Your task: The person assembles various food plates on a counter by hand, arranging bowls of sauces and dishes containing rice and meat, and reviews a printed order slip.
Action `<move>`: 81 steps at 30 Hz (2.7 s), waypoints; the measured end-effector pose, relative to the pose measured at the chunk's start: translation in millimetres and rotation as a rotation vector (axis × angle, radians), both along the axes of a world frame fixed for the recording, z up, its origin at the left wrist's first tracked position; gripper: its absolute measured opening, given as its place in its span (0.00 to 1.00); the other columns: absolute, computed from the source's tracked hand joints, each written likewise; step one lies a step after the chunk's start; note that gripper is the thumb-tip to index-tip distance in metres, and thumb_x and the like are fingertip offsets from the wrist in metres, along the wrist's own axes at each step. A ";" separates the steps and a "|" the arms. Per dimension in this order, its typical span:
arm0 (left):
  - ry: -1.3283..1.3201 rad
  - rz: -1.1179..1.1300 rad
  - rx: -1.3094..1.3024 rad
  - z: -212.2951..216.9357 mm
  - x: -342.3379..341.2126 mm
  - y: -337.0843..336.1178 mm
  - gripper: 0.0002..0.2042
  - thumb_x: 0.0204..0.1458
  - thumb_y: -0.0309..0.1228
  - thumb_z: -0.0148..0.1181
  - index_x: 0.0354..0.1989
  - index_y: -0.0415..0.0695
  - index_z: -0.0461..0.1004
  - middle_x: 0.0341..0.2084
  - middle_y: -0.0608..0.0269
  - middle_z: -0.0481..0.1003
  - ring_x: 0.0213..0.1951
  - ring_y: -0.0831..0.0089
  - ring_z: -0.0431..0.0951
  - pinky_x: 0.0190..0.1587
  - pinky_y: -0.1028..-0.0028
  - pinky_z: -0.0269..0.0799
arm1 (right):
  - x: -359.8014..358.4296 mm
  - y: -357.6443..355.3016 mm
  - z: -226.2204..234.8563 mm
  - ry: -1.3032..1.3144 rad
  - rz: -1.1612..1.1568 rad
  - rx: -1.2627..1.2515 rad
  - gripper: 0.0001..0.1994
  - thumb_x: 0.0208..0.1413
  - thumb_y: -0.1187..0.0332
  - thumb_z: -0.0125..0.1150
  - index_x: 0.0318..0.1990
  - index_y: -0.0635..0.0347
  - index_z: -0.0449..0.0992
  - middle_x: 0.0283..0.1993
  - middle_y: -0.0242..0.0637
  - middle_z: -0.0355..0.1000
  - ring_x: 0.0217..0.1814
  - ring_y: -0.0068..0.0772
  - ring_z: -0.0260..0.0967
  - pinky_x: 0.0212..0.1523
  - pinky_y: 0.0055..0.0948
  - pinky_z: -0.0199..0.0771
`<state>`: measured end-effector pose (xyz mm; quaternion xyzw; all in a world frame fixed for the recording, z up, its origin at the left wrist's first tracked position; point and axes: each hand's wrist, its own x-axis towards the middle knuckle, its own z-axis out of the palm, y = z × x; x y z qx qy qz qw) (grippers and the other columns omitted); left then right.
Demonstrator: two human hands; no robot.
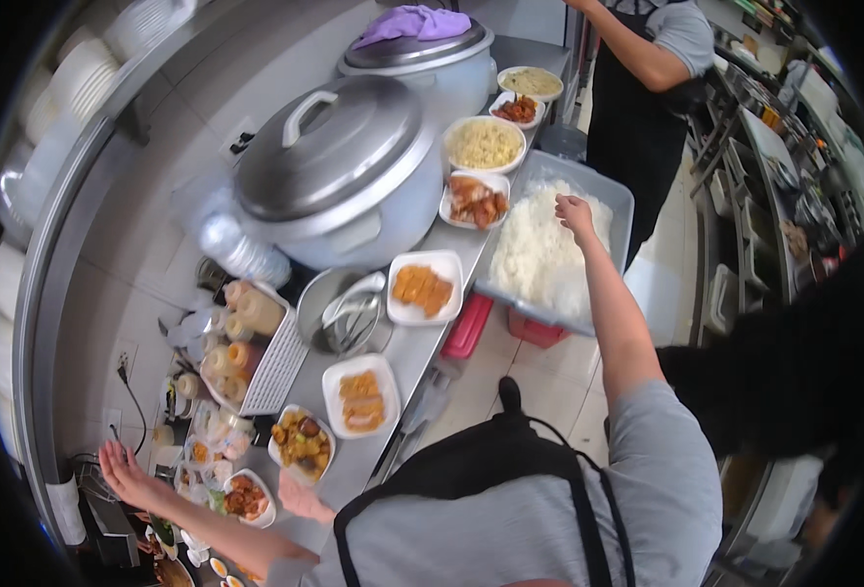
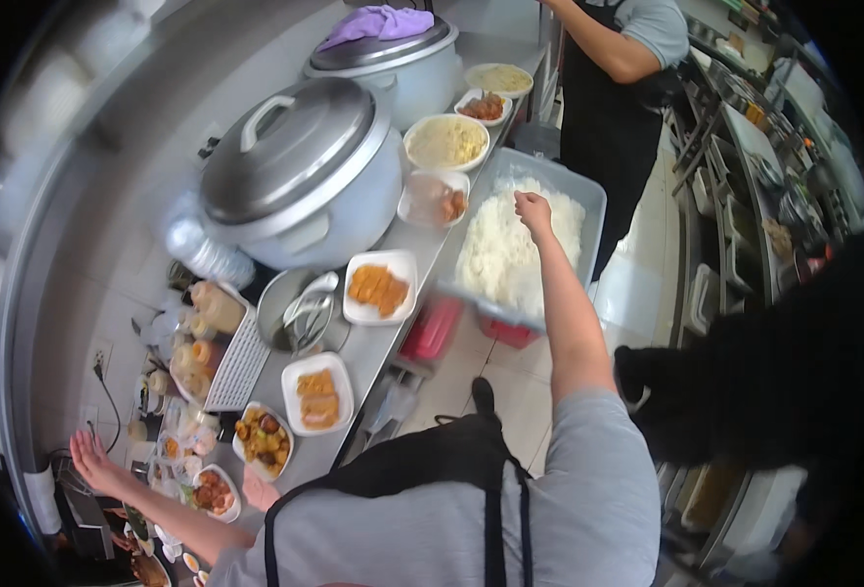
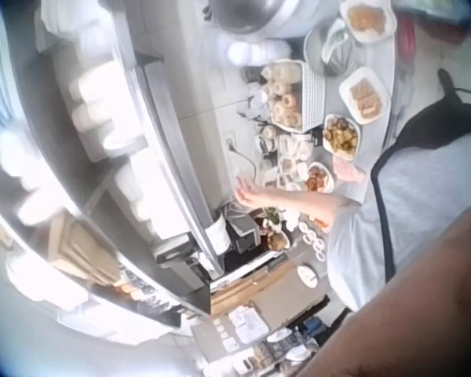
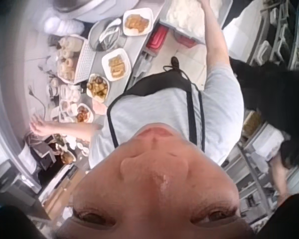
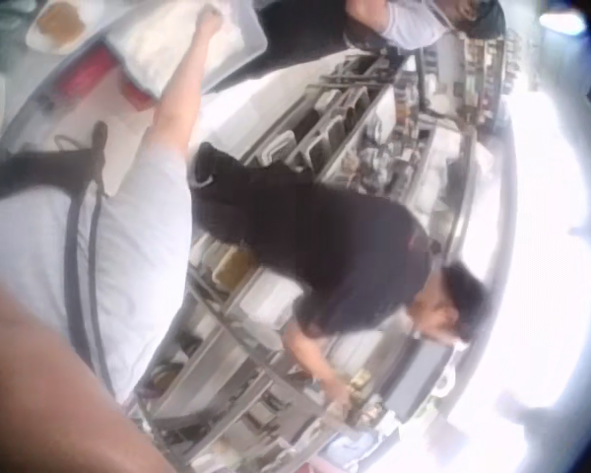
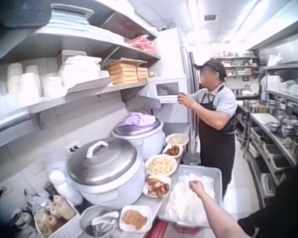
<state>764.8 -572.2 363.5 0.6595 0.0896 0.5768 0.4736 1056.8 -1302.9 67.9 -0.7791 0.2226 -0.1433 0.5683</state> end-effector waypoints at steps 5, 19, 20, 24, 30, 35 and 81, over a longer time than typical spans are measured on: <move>0.192 0.181 0.036 -4.0 5.8 -38.8 0.19 0.53 0.33 0.45 0.52 0.39 0.60 0.47 0.54 0.66 0.48 0.66 0.66 0.48 0.73 0.61 | 149.6 -58.9 -18.7 -0.054 -0.172 0.524 0.08 0.46 0.68 0.50 0.22 0.62 0.72 0.20 0.33 0.67 0.19 0.24 0.64 0.20 0.20 0.66; 0.405 0.321 0.064 3.4 67.2 -141.7 0.18 0.52 0.37 0.47 0.49 0.42 0.63 0.43 0.64 0.68 0.42 0.74 0.68 0.44 0.76 0.62 | 325.2 -67.1 -17.1 -0.142 -0.422 0.706 0.14 0.43 0.81 0.47 0.39 0.81 0.60 0.35 0.55 0.66 0.22 0.44 0.72 0.19 0.27 0.77; 0.415 0.307 0.086 2.9 72.3 -149.8 0.18 0.53 0.37 0.47 0.49 0.42 0.63 0.43 0.64 0.68 0.41 0.75 0.68 0.43 0.77 0.62 | 320.6 -78.5 -13.1 -0.132 -0.408 0.654 0.14 0.43 0.80 0.48 0.39 0.82 0.62 0.36 0.56 0.67 0.23 0.44 0.72 0.18 0.27 0.76; 0.403 0.259 0.119 -0.2 85.8 -173.9 0.16 0.53 0.36 0.47 0.48 0.41 0.64 0.41 0.61 0.69 0.38 0.77 0.69 0.40 0.79 0.64 | 279.4 -114.3 0.7 -0.218 -0.310 0.430 0.13 0.44 0.79 0.48 0.38 0.81 0.66 0.31 0.54 0.69 0.21 0.40 0.72 0.15 0.27 0.75; 0.518 -0.034 0.022 -46.2 102.5 -242.8 0.11 0.47 0.25 0.46 0.39 0.36 0.69 0.34 0.59 0.70 0.35 0.73 0.72 0.38 0.77 0.69 | 160.7 -102.7 87.5 -0.207 0.172 0.015 0.15 0.46 0.74 0.45 0.42 0.70 0.70 0.29 0.38 0.71 0.22 0.24 0.69 0.21 0.20 0.69; 0.848 -0.877 -0.039 -113.4 124.2 -326.4 0.12 0.54 0.27 0.46 0.46 0.39 0.68 0.40 0.60 0.71 0.41 0.73 0.72 0.44 0.74 0.68 | 26.6 -4.6 156.7 -0.128 0.653 0.071 0.16 0.45 0.72 0.45 0.42 0.67 0.69 0.25 0.28 0.68 0.21 0.14 0.62 0.20 0.15 0.63; 0.253 -0.109 -1.141 -206.3 -401.4 209.2 0.14 0.43 0.20 0.40 0.40 0.28 0.62 0.31 0.48 0.71 0.31 0.61 0.76 0.31 0.70 0.78 | -243.5 966.6 23.5 -0.687 1.491 -1.157 0.09 0.45 0.70 0.48 0.26 0.62 0.76 0.28 0.44 0.73 0.31 0.42 0.72 0.34 0.38 0.72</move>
